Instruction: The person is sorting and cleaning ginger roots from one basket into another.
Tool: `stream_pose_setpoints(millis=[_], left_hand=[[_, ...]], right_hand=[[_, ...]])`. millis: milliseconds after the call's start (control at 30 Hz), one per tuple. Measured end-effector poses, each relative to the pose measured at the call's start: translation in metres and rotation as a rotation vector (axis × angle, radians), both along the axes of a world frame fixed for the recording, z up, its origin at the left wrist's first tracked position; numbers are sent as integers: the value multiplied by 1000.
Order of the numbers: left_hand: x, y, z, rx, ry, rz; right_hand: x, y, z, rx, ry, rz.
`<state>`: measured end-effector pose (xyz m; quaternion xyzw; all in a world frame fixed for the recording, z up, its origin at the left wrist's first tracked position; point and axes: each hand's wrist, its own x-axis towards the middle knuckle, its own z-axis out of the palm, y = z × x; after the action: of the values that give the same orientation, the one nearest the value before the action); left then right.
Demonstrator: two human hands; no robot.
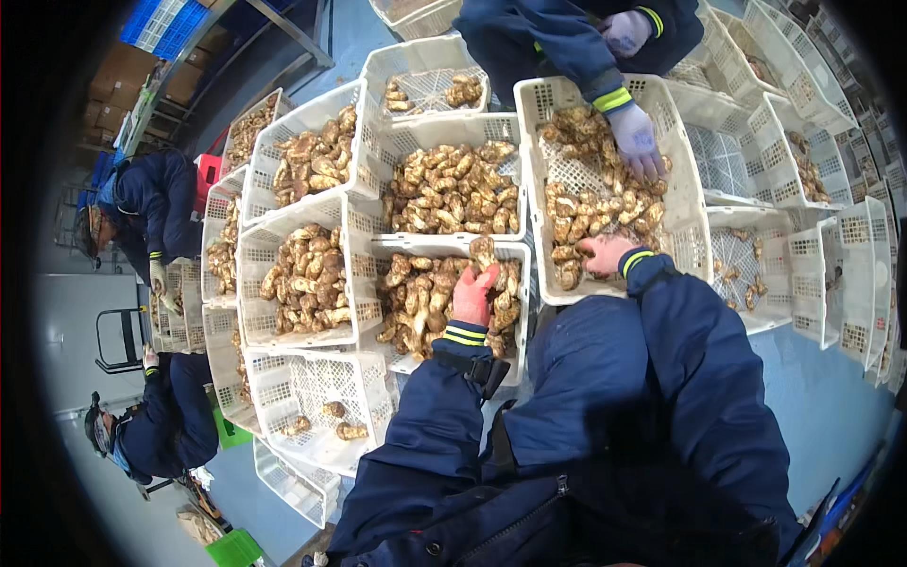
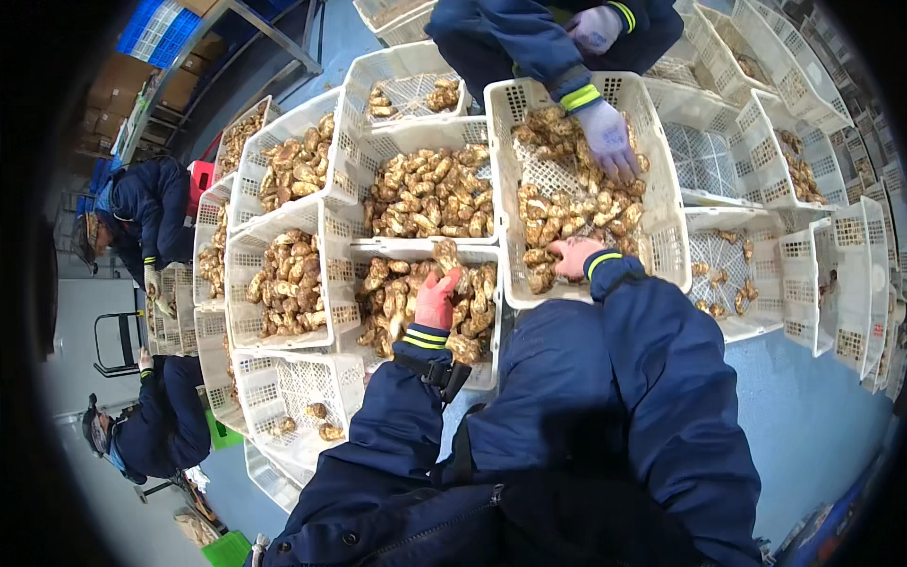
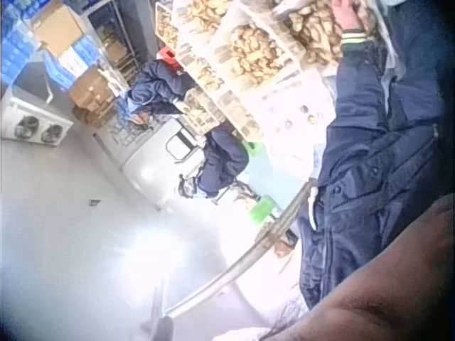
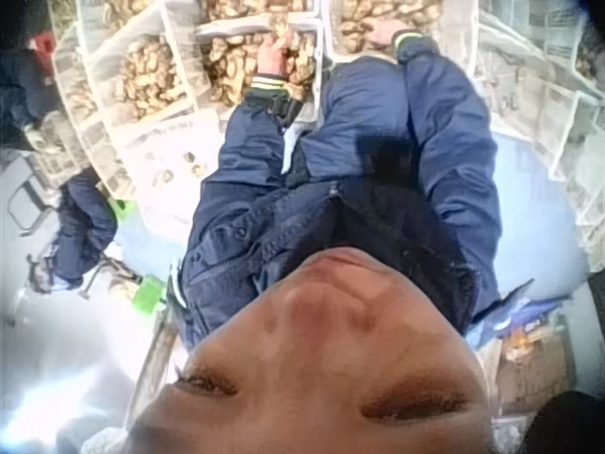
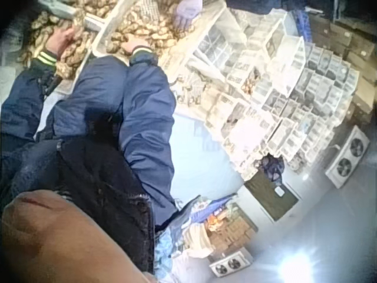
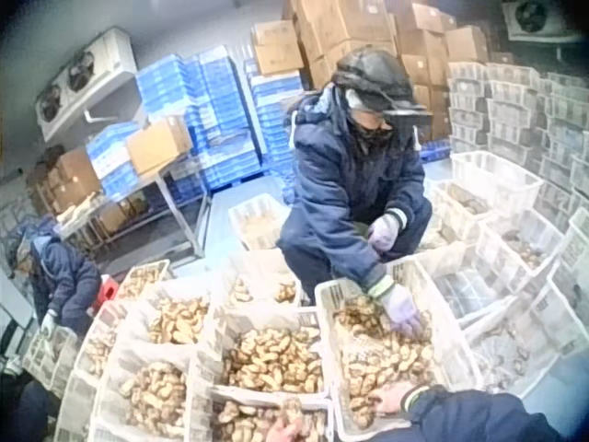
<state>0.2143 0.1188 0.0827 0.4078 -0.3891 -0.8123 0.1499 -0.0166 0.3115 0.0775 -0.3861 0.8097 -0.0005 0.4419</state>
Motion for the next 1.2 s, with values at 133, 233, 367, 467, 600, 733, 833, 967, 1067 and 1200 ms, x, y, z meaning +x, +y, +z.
stream_pose_setpoints(millis=[133, 233, 367, 467, 600, 733, 833, 967, 1067, 1200], left_hand=[[-42, -52, -22, -59, -256, -164], [-112, -108, 2, -277, 57, -174], [-151, -119, 52, -323, 475, -4], [-138, -93, 59, -103, 309, -48], [-91, -48, 41, -41, 223, -158], [-53, -16, 46, -24, 177, -263], [-47, 9, 67, -75, 104, -379], [-61, 44, 104, -29, 252, -451], [-72, 55, 127, -37, 373, -422], [-72, 56, 137, 60, 475, -212]], right_hand=[[3, 0, -7, -48, 51, 23], [1, 3, -12, -147, 56, 44], [-1, 7, -15, -230, 84, 29], [-2, 2, -13, -169, 174, 69], [-4, -9, 1, -128, 257, -40], [-19, -12, 44, -453, 250, -495], [-20, -4, 95, -894, -372, -866], [14, 1, 156, -1261, -514, -839], [38, -1, 183, -1296, -463, -607], [49, 1, 194, -1215, -234, -300]])
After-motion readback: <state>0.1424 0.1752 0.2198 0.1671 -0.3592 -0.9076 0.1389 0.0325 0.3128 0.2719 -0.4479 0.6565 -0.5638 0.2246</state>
